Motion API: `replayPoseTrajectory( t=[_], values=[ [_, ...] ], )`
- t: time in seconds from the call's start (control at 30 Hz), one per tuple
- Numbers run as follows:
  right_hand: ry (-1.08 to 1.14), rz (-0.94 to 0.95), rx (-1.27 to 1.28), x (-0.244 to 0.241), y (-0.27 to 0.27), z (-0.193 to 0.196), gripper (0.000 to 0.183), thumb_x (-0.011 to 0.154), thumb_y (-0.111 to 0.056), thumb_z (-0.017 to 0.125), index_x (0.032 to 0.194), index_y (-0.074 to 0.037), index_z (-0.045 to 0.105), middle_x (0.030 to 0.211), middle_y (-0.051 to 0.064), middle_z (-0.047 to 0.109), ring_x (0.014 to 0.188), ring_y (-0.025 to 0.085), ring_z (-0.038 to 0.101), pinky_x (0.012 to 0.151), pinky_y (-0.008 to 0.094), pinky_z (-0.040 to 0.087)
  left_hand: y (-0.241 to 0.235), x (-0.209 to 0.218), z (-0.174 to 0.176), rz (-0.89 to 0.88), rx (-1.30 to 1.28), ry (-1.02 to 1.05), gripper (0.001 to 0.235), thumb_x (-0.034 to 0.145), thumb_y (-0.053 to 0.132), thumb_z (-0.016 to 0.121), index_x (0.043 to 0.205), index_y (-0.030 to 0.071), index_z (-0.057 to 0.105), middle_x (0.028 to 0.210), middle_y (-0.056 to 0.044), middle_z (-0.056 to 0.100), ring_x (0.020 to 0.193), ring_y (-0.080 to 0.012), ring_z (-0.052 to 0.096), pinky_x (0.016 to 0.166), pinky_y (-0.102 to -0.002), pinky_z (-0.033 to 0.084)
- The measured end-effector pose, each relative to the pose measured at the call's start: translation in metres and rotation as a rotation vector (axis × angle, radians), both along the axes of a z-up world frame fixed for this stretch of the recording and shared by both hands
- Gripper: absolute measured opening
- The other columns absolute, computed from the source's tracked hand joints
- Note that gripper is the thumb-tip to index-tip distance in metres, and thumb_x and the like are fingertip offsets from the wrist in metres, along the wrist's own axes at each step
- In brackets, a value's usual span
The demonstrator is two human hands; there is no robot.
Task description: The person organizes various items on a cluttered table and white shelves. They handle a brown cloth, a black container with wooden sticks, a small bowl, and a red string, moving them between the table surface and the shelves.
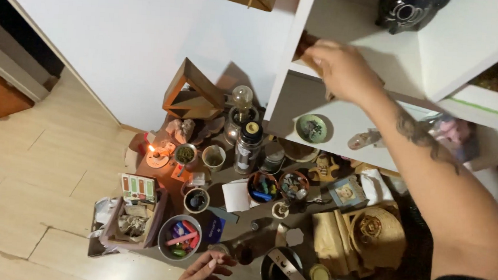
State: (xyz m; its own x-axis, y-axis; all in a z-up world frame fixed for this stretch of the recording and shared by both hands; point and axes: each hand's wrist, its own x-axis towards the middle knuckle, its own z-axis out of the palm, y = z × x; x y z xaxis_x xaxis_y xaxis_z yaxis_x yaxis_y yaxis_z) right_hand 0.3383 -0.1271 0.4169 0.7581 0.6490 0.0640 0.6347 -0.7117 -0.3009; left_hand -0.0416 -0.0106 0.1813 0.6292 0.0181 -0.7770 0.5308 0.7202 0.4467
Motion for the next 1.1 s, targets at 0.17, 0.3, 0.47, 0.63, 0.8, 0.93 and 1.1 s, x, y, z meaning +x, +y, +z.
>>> replayPoseTrajectory(
  t=[0.17, 0.3, 0.47, 0.63, 0.8, 0.93, 1.1],
  values=[
    [-0.122, 0.129, 0.02, -0.018, -0.065, 0.004, 0.058, 0.076, 0.019, 0.051, 0.125, -0.012, 0.055, 0.137, 0.009, 0.049, 0.105, 0.027, 0.058, 0.068, 0.027, 0.058, -0.008, 0.01, 0.003, -0.223, -0.009, -0.135, 0.031, 0.09, 0.019, 0.05, 0.114, 0.002, 0.06, 0.114, -0.015, 0.067, 0.099, -0.0278, 0.063, 0.084, -0.036, 0.045],
    [-0.345, -0.161, -0.239, 0.007, -0.09, -0.004, 0.051, 0.079, 0.005, 0.059, 0.124, -0.017, 0.059, 0.128, 0.007, 0.058, 0.106, 0.027, 0.06, 0.09, 0.047, 0.046, -0.009, 0.004, 0.001, -0.257, 0.054, -0.167, 0.033, 0.089, 0.023, 0.049, 0.114, 0.004, 0.06, 0.116, -0.012, 0.065, 0.102, -0.0276, 0.062, 0.083, -0.035, 0.044],
    [-0.29, -0.174, -0.057, -0.031, -0.017, -0.003, 0.058, 0.072, 0.025, 0.046, 0.12, -0.005, 0.059, 0.135, 0.013, 0.049, 0.08, 0.029, 0.069, 0.031, 0.025, 0.059, -0.016, -0.003, 0.012, -0.161, 0.035, -0.125, 0.033, 0.087, 0.023, 0.05, 0.108, 0.0, 0.06, 0.115, -0.019, 0.065, 0.099, -0.0325, 0.063, 0.085, -0.039, 0.047],
    [-0.499, 0.102, 0.154, -0.004, 0.02, -0.048, 0.045, 0.068, 0.022, 0.046, 0.099, -0.003, 0.066, 0.114, 0.013, 0.063, 0.092, 0.033, 0.062, 0.079, 0.044, 0.052, -0.029, 0.008, 0.016, -0.301, -0.024, -0.171, 0.033, 0.09, 0.024, 0.049, 0.113, 0.003, 0.06, 0.11, -0.013, 0.065, 0.099, -0.028, 0.062, 0.083, -0.036, 0.046],
    [-0.42, -0.061, -0.001, 0.001, -0.049, -0.019, 0.049, 0.078, 0.015, 0.05, 0.115, -0.013, 0.063, 0.127, 0.007, 0.059, 0.102, 0.027, 0.062, 0.087, 0.04, 0.052, -0.03, 0.014, 0.026, -0.305, -0.012, -0.144, 0.03, 0.09, 0.023, 0.05, 0.11, 0.004, 0.061, 0.111, -0.012, 0.067, 0.101, -0.0249, 0.062, 0.083, -0.033, 0.046],
    [-0.543, -0.15, -0.166, 0.062, -0.104, -0.037, 0.043, 0.072, 0.003, 0.052, 0.106, -0.015, 0.072, 0.097, 0.011, 0.068, 0.081, 0.035, 0.061, 0.073, 0.052, 0.044, -0.026, 0.007, 0.015, -0.335, 0.073, -0.098, 0.032, 0.089, 0.027, 0.05, 0.11, 0.007, 0.062, 0.112, -0.01, 0.068, 0.099, -0.0236, 0.063, 0.081, -0.031, 0.044],
    [-0.33, -0.04, 0.006, 0.042, -0.052, -0.024, 0.048, 0.076, 0.013, 0.047, 0.115, -0.008, 0.065, 0.125, 0.013, 0.058, 0.111, 0.03, 0.055, 0.101, 0.043, 0.039, -0.029, 0.002, -0.017, -0.149, -0.091, -0.153, 0.027, 0.089, 0.018, 0.051, 0.108, 0.001, 0.059, 0.115, -0.017, 0.065, 0.097, -0.032, 0.06, 0.083, -0.038, 0.045]
  ],
)
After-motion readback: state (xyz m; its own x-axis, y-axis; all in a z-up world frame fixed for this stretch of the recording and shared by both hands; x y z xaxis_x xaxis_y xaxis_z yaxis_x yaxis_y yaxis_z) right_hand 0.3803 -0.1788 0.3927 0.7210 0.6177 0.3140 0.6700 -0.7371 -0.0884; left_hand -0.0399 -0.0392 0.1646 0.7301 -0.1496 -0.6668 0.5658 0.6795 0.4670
